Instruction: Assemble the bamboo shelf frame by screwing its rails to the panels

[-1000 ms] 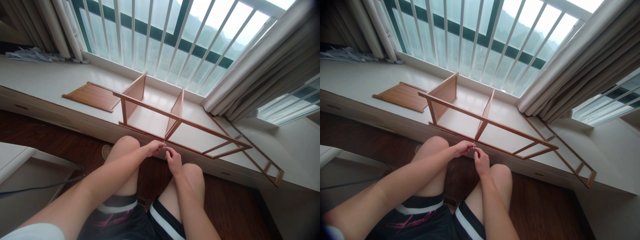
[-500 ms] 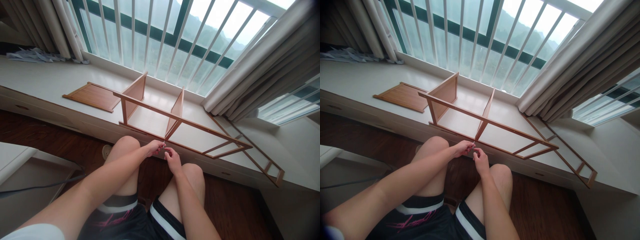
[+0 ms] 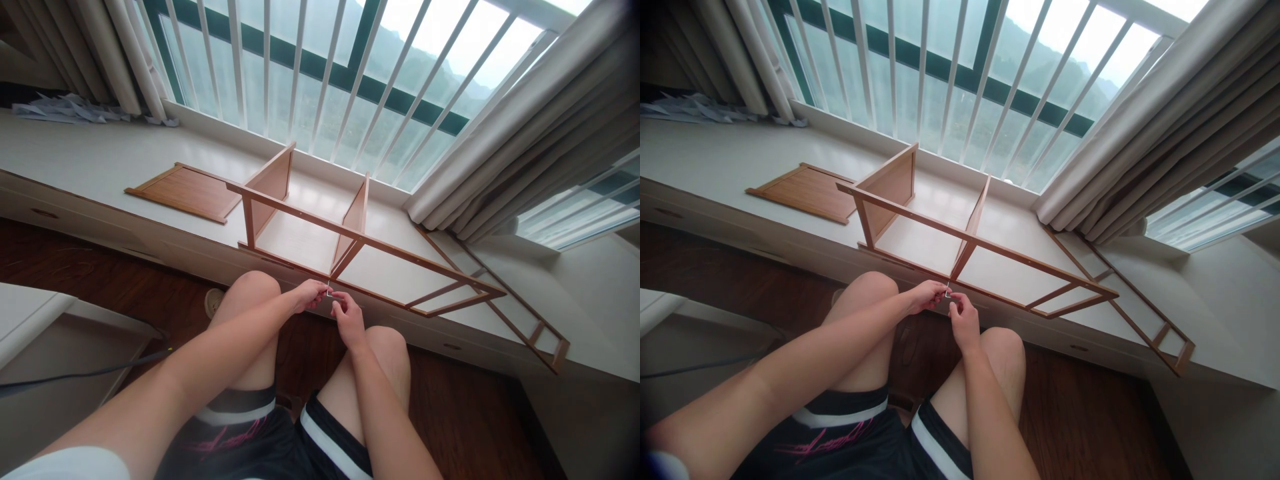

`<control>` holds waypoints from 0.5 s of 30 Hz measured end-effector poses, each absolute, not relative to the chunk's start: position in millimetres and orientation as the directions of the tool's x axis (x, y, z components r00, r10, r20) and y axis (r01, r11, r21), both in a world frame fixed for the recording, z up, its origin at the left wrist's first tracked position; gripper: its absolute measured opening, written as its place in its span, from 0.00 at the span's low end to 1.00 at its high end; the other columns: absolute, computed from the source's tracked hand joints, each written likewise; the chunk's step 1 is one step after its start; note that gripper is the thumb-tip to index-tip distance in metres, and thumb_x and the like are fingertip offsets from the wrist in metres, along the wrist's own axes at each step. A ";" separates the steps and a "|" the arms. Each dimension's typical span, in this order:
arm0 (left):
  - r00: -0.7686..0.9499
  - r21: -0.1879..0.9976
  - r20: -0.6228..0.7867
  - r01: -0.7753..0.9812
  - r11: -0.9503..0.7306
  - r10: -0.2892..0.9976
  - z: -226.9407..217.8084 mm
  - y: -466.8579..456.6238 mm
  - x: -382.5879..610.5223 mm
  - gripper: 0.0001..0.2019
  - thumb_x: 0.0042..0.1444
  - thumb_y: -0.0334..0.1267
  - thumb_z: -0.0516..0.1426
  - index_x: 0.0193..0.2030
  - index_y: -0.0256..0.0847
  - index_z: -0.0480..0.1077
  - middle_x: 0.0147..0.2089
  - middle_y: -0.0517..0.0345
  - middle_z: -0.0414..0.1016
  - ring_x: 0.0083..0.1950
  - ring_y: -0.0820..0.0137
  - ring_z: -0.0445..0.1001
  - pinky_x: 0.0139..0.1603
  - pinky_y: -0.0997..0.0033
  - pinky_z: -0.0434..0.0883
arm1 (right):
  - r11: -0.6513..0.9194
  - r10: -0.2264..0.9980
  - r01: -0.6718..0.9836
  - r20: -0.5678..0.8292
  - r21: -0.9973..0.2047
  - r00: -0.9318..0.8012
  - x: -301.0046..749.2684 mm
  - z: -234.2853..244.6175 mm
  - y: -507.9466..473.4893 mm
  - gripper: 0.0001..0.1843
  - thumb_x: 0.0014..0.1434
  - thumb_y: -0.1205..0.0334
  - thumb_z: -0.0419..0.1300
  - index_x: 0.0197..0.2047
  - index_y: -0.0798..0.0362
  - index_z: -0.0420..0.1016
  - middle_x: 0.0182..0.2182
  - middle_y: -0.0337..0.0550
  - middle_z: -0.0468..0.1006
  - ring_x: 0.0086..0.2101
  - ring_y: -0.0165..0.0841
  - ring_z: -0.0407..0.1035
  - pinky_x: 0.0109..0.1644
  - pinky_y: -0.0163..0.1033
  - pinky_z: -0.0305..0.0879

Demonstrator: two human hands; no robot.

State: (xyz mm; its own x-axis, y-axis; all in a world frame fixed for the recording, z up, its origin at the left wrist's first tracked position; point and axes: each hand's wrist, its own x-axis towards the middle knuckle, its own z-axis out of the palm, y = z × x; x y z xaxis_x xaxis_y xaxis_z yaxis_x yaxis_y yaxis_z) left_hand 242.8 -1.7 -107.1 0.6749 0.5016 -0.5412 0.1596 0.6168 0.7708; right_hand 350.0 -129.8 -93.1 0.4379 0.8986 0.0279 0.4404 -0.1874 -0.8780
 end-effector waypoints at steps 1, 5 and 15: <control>0.675 0.771 -0.541 0.160 0.616 0.502 -106.6 -1.9 242.8 0.08 0.49 0.38 0.61 0.35 0.35 0.74 0.28 0.61 0.63 0.24 0.79 0.57 0.23 0.76 0.49 | -0.178 0.901 0.453 0.041 -0.874 0.433 349.2 -91.8 -130.2 0.16 0.59 0.57 0.53 0.48 0.51 0.73 0.23 0.36 0.73 0.26 0.33 0.67 0.34 0.37 0.62; 0.680 0.770 -0.536 0.152 0.620 0.500 -105.2 -3.0 243.3 0.06 0.50 0.36 0.60 0.32 0.35 0.72 0.28 0.61 0.64 0.24 0.79 0.58 0.23 0.76 0.50 | -0.138 0.912 0.493 0.084 -0.859 0.402 345.9 -86.7 -132.4 0.17 0.60 0.58 0.52 0.50 0.50 0.73 0.23 0.35 0.72 0.26 0.32 0.67 0.34 0.37 0.62; 0.702 0.720 -0.538 0.094 0.687 0.467 -107.0 -3.3 245.8 0.07 0.51 0.36 0.60 0.35 0.34 0.71 0.26 0.61 0.63 0.24 0.79 0.57 0.23 0.77 0.51 | -0.088 0.935 0.492 0.098 -0.866 0.340 343.0 -79.3 -135.7 0.16 0.61 0.59 0.51 0.49 0.49 0.73 0.23 0.35 0.70 0.25 0.31 0.65 0.34 0.36 0.62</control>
